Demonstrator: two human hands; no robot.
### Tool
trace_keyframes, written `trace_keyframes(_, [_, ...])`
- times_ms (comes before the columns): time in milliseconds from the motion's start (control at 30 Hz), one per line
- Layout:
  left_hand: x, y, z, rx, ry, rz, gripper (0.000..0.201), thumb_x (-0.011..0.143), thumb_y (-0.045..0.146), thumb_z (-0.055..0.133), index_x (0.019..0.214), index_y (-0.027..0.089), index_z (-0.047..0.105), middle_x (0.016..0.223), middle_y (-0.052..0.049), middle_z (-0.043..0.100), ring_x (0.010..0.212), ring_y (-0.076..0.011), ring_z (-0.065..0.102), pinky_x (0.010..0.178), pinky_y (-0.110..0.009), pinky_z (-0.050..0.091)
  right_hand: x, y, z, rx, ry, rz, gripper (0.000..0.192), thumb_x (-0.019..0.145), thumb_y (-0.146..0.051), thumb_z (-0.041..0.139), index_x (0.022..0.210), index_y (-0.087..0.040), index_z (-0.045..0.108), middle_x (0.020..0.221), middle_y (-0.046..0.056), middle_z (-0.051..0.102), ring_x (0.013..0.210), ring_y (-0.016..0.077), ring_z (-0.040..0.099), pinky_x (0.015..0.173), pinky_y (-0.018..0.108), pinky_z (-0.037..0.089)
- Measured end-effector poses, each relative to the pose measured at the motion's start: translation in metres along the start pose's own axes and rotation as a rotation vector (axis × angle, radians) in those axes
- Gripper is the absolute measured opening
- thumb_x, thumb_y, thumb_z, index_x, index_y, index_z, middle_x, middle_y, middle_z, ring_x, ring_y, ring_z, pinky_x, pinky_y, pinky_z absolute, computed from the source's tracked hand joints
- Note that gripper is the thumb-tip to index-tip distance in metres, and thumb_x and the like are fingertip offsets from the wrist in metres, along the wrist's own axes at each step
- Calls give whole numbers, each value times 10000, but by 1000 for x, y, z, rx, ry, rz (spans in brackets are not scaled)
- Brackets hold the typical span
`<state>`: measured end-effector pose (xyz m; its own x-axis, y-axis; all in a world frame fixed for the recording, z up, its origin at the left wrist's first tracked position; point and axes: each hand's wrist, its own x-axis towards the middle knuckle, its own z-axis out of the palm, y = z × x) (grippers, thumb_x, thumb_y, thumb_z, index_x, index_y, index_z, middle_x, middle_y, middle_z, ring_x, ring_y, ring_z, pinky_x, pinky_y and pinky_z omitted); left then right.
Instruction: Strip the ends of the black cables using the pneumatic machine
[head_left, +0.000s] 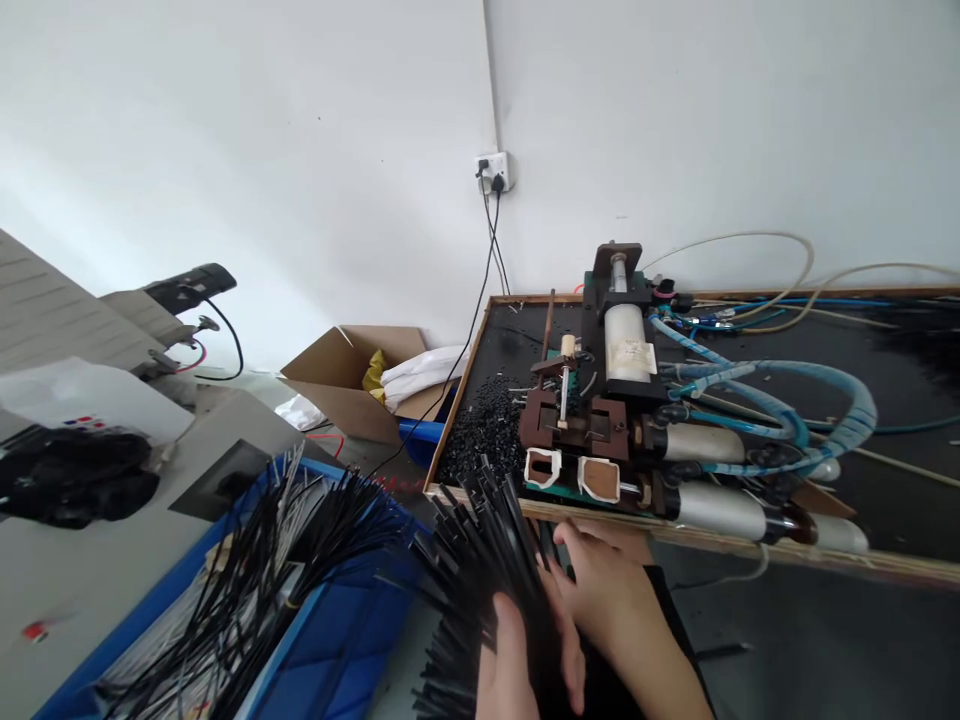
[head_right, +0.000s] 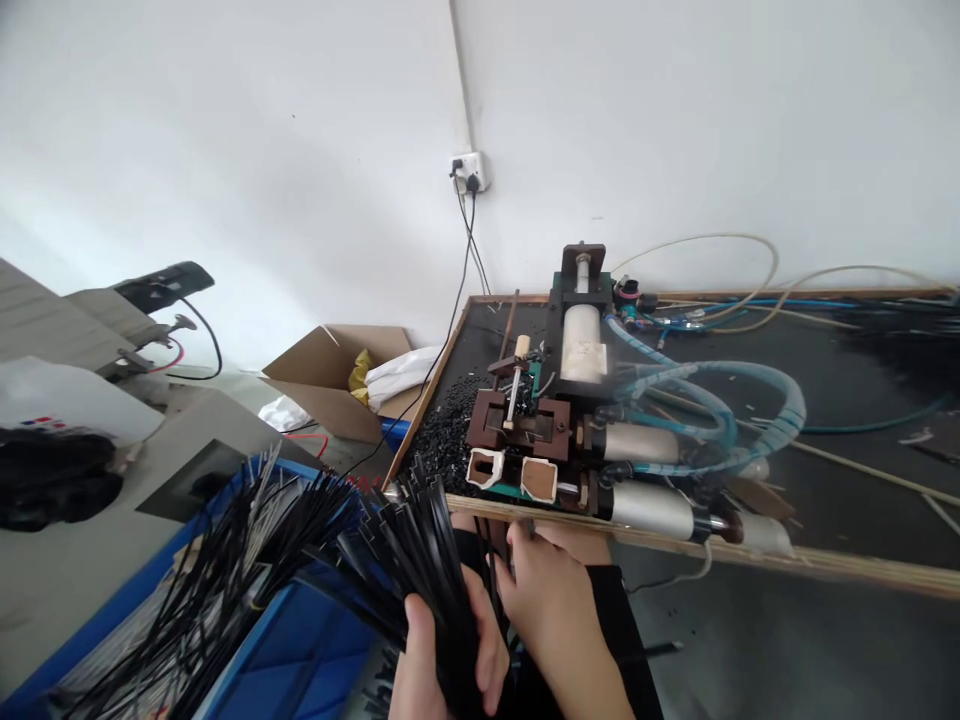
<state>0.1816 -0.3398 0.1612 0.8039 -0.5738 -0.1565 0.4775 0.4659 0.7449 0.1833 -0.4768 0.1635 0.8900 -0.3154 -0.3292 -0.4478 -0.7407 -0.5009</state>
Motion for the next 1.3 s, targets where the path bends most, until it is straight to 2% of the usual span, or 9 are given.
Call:
trace_keyframes(133, [-3, 3, -4, 88, 71, -46, 688, 913, 860, 512, 861, 197, 690, 475, 17, 534, 414, -139, 455, 439, -261, 355, -37, -2, -15, 186, 278, -279, 334, 1070, -254, 410, 1180, -262, 726, 1116, 133, 798, 932, 337, 796, 741, 404, 570])
trace_keyframes(233, [-10, 1, -13, 275, 374, -19, 546, 918, 752, 649, 900, 216, 754, 598, -39, 664, 613, -244, 646, 564, -332, 509, -53, -12, -21, 581, 265, -406, 290, 1098, -341, 464, 1267, -269, 689, 1000, 86, 768, 641, 226, 759, 549, 311, 559])
trace_keyframes(400, [-18, -4, -23, 588, 709, 82, 313, 885, 548, 777, 942, 243, 819, 955, -128, 799, 1157, -389, 675, 942, -451, 556, -47, -36, -29, 640, 414, -417, 258, 1055, -356, 589, 844, -225, 661, 697, -7, 608, 520, 150, 592, 469, 252, 426])
trace_keyframes(500, [-18, 1, -15, 623, 637, 90, 374, 864, 600, 774, 934, 236, 818, 880, -110, 791, 985, -341, 706, 875, -420, 569, -40, -41, -32, 549, 497, -465, 292, 1039, -280, 565, 757, -222, 614, 625, -33, 559, 547, 143, 559, 516, 249, 405])
trace_keyframes(667, [-13, 12, 6, 416, 101, -66, 626, 808, 757, 770, 594, 175, 682, 448, -25, 545, 444, -147, 501, 477, -284, 369, -39, -33, -26, 565, 657, -497, 276, 1031, -242, 583, 759, -215, 625, 631, -37, 591, 559, 134, 574, 550, 252, 414])
trace_keyframes(867, [-2, 18, 17, 202, 164, -28, 429, 811, 569, 890, 875, 173, 737, 556, 19, 630, 435, -108, 531, 446, -217, 387, -41, -23, -10, 735, 891, -514, 185, 1043, -179, 596, 893, -223, 695, 731, -4, 659, 570, 139, 596, 565, 275, 452])
trace_keyframes(1000, [10, 33, 21, 174, 174, 99, 269, 867, 407, 868, 805, 188, 725, 781, -27, 748, 592, -169, 673, 547, -259, 532, -39, -26, 2, 1138, 802, -462, 221, 1110, -352, 545, 992, -239, 694, 894, 58, 740, 510, 131, 564, 446, 264, 423])
trace_keyframes(1100, [17, 44, 21, 137, 236, 159, 211, 908, 369, 823, 822, 209, 714, 788, -22, 739, 778, -217, 710, 743, -318, 605, -34, -27, 0, 1411, 575, -447, 357, 1131, -486, 479, 885, -249, 585, 687, 8, 678, 453, 127, 443, 423, 250, 341])
trace_keyframes(1300, [23, 42, 21, 142, 259, 131, 180, 978, 344, 759, 926, 192, 679, 504, 83, 498, 449, -93, 469, 555, -215, 477, -18, -13, -17, 1234, 101, -354, 464, 1049, -555, 617, 735, -230, 511, 529, -99, 359, 457, 97, 285, 445, 242, 229])
